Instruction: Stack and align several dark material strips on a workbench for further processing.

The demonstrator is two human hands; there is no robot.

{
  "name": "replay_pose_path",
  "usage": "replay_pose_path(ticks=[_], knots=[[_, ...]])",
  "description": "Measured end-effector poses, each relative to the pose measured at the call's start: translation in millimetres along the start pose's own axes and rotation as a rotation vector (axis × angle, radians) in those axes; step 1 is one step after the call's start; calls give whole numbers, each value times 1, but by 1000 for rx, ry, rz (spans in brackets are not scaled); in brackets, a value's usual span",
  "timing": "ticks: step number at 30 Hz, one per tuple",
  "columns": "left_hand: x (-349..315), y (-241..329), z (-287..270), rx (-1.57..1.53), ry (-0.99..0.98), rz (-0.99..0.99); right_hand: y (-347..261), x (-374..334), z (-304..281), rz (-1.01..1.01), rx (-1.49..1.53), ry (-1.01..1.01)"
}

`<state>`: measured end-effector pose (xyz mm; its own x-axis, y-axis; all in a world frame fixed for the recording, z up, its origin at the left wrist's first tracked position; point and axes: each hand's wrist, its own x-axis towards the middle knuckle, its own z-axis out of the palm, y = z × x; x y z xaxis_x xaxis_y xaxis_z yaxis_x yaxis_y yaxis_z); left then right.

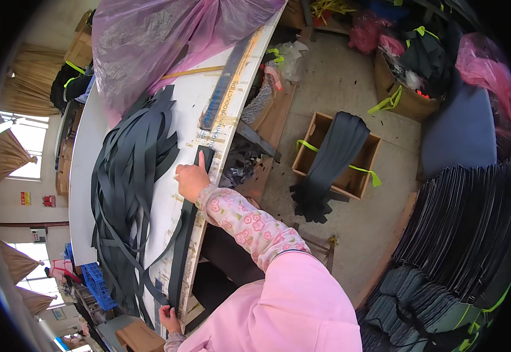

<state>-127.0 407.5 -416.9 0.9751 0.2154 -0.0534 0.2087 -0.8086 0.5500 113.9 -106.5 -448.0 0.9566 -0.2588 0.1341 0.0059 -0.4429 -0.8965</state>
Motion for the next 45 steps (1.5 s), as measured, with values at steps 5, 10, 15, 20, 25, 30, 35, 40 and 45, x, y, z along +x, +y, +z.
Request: replay_pose_path(ticks=[5,10,15,20,25,30,35,40,45], knots=[[4,-8,-2,-37,-6,-6,1,1,2,-1,25,2],[4,-14,-2,-4,-1,2,2,0,1,3,40,0],[2,-11,4,-39,8,-4,7,-1,1,-13,16,47],[-9,-25,5,-54,93,36,9,0,6,-72,132,112],[-8,-16,14,0,180,116,-40,-22,2,-237,232,156],[-2,1,20,-115,248,212,-135,-107,66,-232,356,-544],[-14,-13,21,-241,291,214,-176,-198,165,-290,241,-1062],[-12,-9,22,-391,288,175,-182,-228,227,-367,57,-1106],[-11,-14,23,-413,299,207,-187,-237,239,-388,-134,-1082]])
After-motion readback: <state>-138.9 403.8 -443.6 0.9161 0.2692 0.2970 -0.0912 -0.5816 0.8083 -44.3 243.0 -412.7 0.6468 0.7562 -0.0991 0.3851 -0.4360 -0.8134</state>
